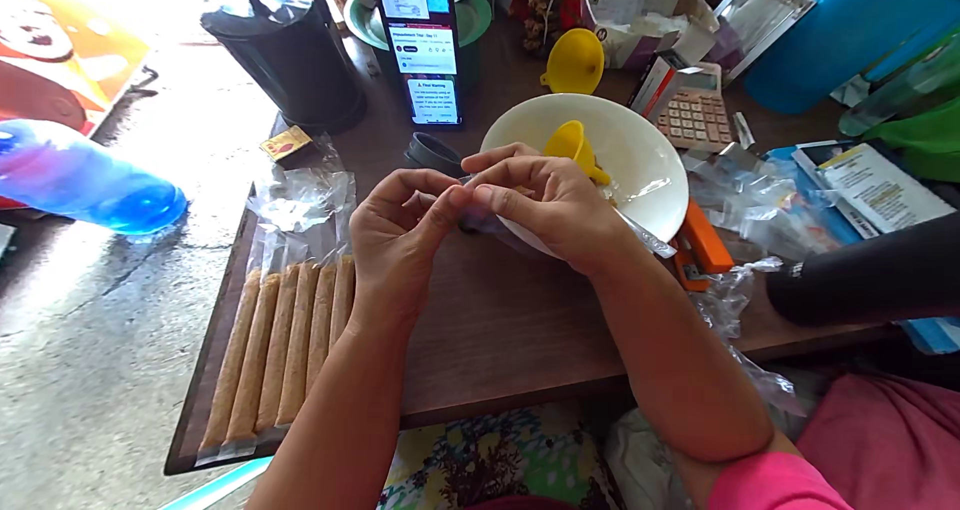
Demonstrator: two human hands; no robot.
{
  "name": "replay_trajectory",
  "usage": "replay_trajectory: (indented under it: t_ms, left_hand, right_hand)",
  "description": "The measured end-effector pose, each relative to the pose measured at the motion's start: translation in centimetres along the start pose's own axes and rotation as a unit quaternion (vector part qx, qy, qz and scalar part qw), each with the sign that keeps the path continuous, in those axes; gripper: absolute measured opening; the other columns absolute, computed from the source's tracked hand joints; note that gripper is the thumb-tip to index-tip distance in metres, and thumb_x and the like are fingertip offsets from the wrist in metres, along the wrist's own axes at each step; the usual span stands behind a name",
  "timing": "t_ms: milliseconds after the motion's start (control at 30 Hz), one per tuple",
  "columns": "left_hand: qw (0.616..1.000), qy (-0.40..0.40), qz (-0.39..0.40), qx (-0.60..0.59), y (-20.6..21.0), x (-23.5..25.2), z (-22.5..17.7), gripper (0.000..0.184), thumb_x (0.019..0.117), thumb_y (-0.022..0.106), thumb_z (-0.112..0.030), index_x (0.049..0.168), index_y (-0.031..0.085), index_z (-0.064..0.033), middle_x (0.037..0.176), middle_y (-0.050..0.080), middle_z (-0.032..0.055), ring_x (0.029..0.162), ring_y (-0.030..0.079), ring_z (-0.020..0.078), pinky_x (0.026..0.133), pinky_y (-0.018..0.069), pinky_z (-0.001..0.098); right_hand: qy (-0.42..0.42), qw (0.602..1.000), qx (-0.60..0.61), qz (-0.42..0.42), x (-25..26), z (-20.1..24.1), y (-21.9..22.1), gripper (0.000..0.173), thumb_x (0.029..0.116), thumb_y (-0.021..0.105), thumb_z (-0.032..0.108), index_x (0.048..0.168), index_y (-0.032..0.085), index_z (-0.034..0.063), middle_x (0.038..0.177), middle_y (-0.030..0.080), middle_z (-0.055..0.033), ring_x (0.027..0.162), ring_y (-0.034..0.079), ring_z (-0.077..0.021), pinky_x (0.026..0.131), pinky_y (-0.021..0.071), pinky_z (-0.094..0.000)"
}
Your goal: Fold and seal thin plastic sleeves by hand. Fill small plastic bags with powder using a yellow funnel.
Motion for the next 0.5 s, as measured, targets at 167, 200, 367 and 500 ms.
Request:
replay_trajectory:
  t_ms: [167,200,367,500]
  left_hand:
    - [1.000,0.006,-0.011,0.010,-0.31,0.00,-0.20,0.011,0.0945,0.072,-0.010,0.104,0.068,-0.0155,0.094,0.070,-0.0085,0.078,0.065,0.0007,0.073,0.0560,0.0151]
    - [1.000,0.006,-0.012,0.010,-0.32,-0.01,-0.21,0.012,0.0941,0.072,-0.010,0.104,0.068,-0.0153,0.094,0.070,-0.0084,0.077,0.065,0.0008,0.073,0.0559,0.0151]
    - [1.000,0.004,-0.008,0.006,-0.29,-0.02,-0.17,0.013,0.0932,0.074,-0.010,0.104,0.069,-0.0155,0.094,0.070,-0.0085,0.078,0.065,0.0008,0.074,0.0561,0.0157]
    - [1.000,-0.003,-0.007,0.004,-0.32,-0.01,-0.01,0.014,0.0927,0.074,-0.010,0.105,0.069,-0.0155,0.093,0.070,-0.0082,0.078,0.066,0.0011,0.073,0.0564,0.0159]
  right_hand:
    - [0.019,0.999,0.043,0.009,-0.01,-0.22,-0.01,0.019,0.1003,0.059,0.011,0.101,0.075,0.0006,0.124,0.066,-0.0084,0.112,0.063,-0.0091,0.094,0.0529,-0.0243]
    - [0.018,0.999,0.042,0.008,0.00,-0.24,-0.04,0.020,0.1004,0.059,0.012,0.100,0.075,0.0014,0.123,0.067,-0.0077,0.111,0.063,-0.0088,0.093,0.0526,-0.0241]
    - [0.013,0.999,0.048,0.010,0.05,-0.35,-0.10,0.018,0.0998,0.061,0.011,0.099,0.075,0.0004,0.123,0.068,-0.0080,0.112,0.064,-0.0087,0.094,0.0536,-0.0246]
    - [0.016,0.999,0.047,0.009,0.06,-0.30,-0.13,0.018,0.1000,0.061,0.011,0.098,0.075,0.0005,0.122,0.068,-0.0073,0.111,0.064,-0.0081,0.093,0.0537,-0.0238]
Point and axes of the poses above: each hand's wrist, its own x-axis towards the middle knuckle, its own y-axis out of the palm, z = x × y, the point moved 10 cm from there along x, towards the middle knuckle
